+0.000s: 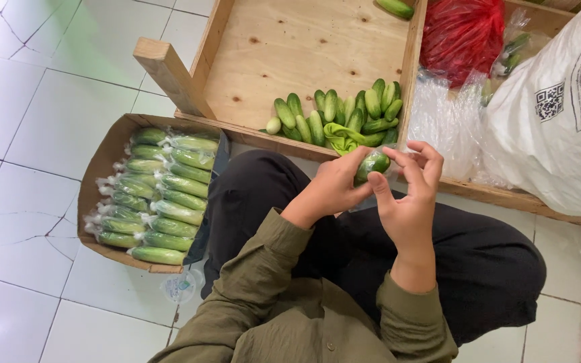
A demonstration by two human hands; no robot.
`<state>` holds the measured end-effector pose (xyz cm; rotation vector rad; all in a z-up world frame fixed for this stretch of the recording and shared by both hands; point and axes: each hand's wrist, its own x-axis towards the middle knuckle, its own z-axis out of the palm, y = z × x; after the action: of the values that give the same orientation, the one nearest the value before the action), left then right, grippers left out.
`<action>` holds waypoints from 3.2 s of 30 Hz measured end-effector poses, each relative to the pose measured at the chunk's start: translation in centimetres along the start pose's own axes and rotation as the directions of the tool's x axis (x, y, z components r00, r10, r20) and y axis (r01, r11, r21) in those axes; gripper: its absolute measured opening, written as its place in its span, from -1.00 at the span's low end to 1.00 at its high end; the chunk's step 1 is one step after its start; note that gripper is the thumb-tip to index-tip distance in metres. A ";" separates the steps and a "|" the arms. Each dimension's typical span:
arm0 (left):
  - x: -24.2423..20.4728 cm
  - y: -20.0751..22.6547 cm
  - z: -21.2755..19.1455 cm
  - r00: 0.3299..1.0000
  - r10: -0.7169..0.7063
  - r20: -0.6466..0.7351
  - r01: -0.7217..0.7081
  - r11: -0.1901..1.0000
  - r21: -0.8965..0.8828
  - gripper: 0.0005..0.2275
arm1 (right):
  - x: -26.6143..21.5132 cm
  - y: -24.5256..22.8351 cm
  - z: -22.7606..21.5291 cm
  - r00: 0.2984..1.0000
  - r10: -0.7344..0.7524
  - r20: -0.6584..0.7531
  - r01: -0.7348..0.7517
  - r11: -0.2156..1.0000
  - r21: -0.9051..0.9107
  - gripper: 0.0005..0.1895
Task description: Wiping cucumbers with a cloth and packing them into individual plastic bags before placing them in a box
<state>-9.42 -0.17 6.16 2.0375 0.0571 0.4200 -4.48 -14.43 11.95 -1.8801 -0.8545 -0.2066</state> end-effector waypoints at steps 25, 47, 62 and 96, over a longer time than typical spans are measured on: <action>7.7 -3.2 -5.7 0.989 0.014 0.144 0.007 0.989 -0.149 -0.16 | 12.4 1.2 -1.5 0.945 -0.198 0.261 0.107 0.939 0.326 -0.79; 7.0 -10.4 -2.4 0.857 -0.342 -0.386 -0.012 0.736 -0.677 -0.76 | 8.5 11.5 6.6 0.713 0.379 0.590 -0.647 0.681 0.344 -0.53; 7.2 -9.6 -2.6 0.840 -0.272 -0.469 -0.083 0.790 -0.608 -0.83 | 6.6 13.7 8.3 0.696 0.432 0.574 -0.694 0.608 0.385 -0.64; 7.1 -6.8 -2.7 0.899 -0.257 -0.355 -0.145 0.590 -0.794 -0.75 | 8.4 11.7 5.4 0.659 0.333 0.675 -0.654 0.697 0.294 -0.82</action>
<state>-2.74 7.01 3.34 0.9831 0.1745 0.7088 7.96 -8.66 4.96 -1.5739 -0.6182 0.9361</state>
